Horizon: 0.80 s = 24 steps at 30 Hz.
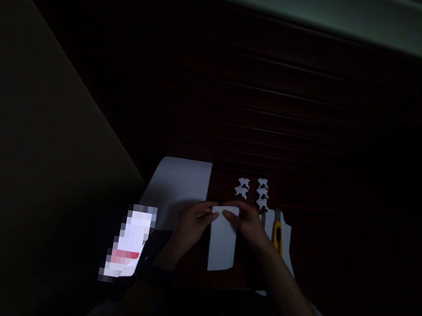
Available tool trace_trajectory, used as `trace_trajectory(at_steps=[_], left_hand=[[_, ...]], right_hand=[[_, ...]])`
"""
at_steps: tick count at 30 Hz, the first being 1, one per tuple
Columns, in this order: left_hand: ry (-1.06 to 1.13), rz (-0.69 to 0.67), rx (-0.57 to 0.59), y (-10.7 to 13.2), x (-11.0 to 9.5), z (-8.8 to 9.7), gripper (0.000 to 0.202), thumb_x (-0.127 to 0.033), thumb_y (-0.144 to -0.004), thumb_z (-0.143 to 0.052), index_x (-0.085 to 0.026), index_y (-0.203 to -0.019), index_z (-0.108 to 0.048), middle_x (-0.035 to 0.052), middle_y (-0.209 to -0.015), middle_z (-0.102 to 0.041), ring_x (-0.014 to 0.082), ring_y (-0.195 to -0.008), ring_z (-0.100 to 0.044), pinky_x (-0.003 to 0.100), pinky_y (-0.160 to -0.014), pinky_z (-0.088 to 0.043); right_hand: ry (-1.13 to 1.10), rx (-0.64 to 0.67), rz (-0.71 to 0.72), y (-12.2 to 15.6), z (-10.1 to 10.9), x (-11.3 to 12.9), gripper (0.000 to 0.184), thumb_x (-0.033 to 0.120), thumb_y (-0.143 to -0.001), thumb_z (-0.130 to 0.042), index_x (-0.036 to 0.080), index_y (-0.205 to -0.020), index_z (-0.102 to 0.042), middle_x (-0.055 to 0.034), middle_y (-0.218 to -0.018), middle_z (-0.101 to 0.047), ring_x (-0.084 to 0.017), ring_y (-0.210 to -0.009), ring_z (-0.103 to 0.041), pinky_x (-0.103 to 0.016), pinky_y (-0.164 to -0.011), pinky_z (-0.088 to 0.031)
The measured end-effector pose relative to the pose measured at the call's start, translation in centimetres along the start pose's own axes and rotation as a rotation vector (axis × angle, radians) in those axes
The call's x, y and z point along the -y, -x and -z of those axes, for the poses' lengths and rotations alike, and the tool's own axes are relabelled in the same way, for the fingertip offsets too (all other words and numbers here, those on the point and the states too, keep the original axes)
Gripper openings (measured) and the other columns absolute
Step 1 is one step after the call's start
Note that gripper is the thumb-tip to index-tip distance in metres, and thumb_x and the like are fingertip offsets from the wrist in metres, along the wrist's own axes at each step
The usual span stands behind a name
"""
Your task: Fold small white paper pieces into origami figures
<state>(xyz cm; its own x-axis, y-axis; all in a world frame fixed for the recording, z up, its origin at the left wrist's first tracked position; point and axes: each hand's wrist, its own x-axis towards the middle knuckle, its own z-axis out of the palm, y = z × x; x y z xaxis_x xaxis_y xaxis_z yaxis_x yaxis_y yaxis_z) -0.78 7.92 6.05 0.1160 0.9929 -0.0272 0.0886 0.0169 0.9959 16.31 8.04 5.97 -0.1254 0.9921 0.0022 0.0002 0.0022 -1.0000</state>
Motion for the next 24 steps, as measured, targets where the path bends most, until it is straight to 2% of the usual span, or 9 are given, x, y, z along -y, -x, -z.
trace_trajectory(at_steps=[9,19,24], left_hand=[[0.008,-0.011,0.030,0.02,0.14,0.02,0.029,-0.031,-0.072,-0.065,-0.016,-0.098,-0.065,0.0070,-0.083,-0.070,0.0202,-0.077,-0.066,0.028,-0.067,-0.053],[0.022,0.012,0.027,0.16,-0.21,0.02,0.028,-0.029,-0.072,-0.065,-0.017,-0.097,-0.065,0.0063,-0.082,-0.071,0.0198,-0.076,-0.067,0.027,-0.064,-0.053],[0.041,0.011,0.031,0.23,0.02,0.04,0.028,-0.027,-0.071,-0.065,-0.017,-0.097,-0.064,0.0072,-0.085,-0.070,0.0200,-0.079,-0.067,0.027,-0.066,-0.053]], right_hand=[[0.021,-0.039,-0.011,-0.35,0.21,-0.82,0.027,0.033,-0.066,-0.072,0.021,-0.090,-0.069,-0.0049,-0.090,-0.068,-0.019,-0.079,-0.061,-0.030,-0.069,-0.047],[0.054,-0.048,-0.041,-0.31,0.25,-0.38,0.028,0.033,-0.063,-0.074,0.020,-0.088,-0.069,-0.0042,-0.089,-0.069,-0.019,-0.080,-0.061,-0.031,-0.071,-0.046],[0.061,-0.066,-0.079,-0.25,0.29,-0.34,0.032,0.035,-0.061,-0.075,0.020,-0.088,-0.069,-0.0043,-0.083,-0.069,-0.018,-0.070,-0.061,-0.029,-0.062,-0.046]])
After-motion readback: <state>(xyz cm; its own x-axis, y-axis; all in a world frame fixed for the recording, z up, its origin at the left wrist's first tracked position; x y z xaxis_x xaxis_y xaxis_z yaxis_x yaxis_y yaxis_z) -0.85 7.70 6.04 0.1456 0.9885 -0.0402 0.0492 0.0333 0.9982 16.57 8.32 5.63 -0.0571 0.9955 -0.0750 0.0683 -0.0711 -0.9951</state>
